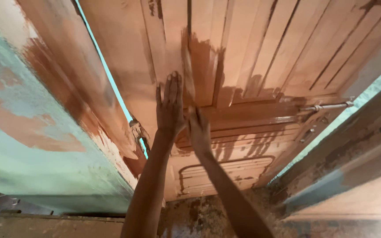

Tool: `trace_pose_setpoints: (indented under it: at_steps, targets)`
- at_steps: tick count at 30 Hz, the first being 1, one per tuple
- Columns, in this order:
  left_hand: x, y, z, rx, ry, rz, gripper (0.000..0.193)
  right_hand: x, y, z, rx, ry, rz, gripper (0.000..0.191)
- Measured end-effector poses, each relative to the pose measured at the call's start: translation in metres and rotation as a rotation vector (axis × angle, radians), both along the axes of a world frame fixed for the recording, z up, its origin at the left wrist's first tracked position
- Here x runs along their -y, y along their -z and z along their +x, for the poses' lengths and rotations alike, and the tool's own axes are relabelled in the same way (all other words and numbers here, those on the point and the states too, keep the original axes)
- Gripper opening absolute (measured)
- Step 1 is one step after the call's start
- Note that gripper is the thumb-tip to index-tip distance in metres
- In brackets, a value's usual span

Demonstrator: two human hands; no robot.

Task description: The person paints a wooden paneled door with brown paint using a wide brush, steadying the door with the other hand. They work across the door panels and rails, covering unpainted wood areas with paint throughout the clip.

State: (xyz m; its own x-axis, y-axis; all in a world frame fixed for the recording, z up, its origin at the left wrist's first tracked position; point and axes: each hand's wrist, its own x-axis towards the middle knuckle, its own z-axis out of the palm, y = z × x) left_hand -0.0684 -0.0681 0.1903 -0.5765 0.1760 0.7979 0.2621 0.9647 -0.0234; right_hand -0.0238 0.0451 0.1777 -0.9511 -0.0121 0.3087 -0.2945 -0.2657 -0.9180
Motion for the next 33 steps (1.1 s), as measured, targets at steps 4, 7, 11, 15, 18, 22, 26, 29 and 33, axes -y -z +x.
trace_pose_setpoints:
  at_steps: [4,7,11,15,18,22,26,29,33]
  targets:
    - [0.009,-0.001,0.004,0.253,-0.109,-0.133,0.108,0.003,0.073,0.022,0.359,-0.036,-0.046,0.046]
    - [0.013,-0.001,0.002,0.019,-0.121,-0.158,0.101,0.003,0.107,0.042,0.607,-0.065,-0.117,0.046]
    - [0.019,0.004,-0.004,0.040,0.036,-0.061,0.100,-0.006,0.115,0.060,0.855,-0.076,-0.098,0.030]
    - [0.024,0.006,-0.005,-0.096,0.133,-0.046,0.100,-0.011,0.078,0.038,0.725,-0.159,-0.089,0.037]
    - [0.024,0.004,-0.003,0.024,0.050,-0.119,0.107,-0.012,0.030,0.004,0.619,-0.036,-0.105,0.019]
    - [0.022,-0.001,0.000,0.143,-0.020,-0.115,0.119,-0.021,-0.023,0.001,0.514,-0.142,-0.119,0.024]
    - [0.023,0.001,0.002,0.071,0.031,-0.082,0.122,-0.014,-0.061,0.022,0.443,-0.137,-0.118,0.035]
    - [0.023,0.002,0.000,0.068,0.037,-0.085,0.121,-0.008,-0.096,0.032,0.300,-0.118,0.048,0.046]
    - [0.021,0.002,0.000,0.109,-0.005,-0.098,0.119,-0.007,-0.146,0.046,0.278,-0.016,0.074,0.046]
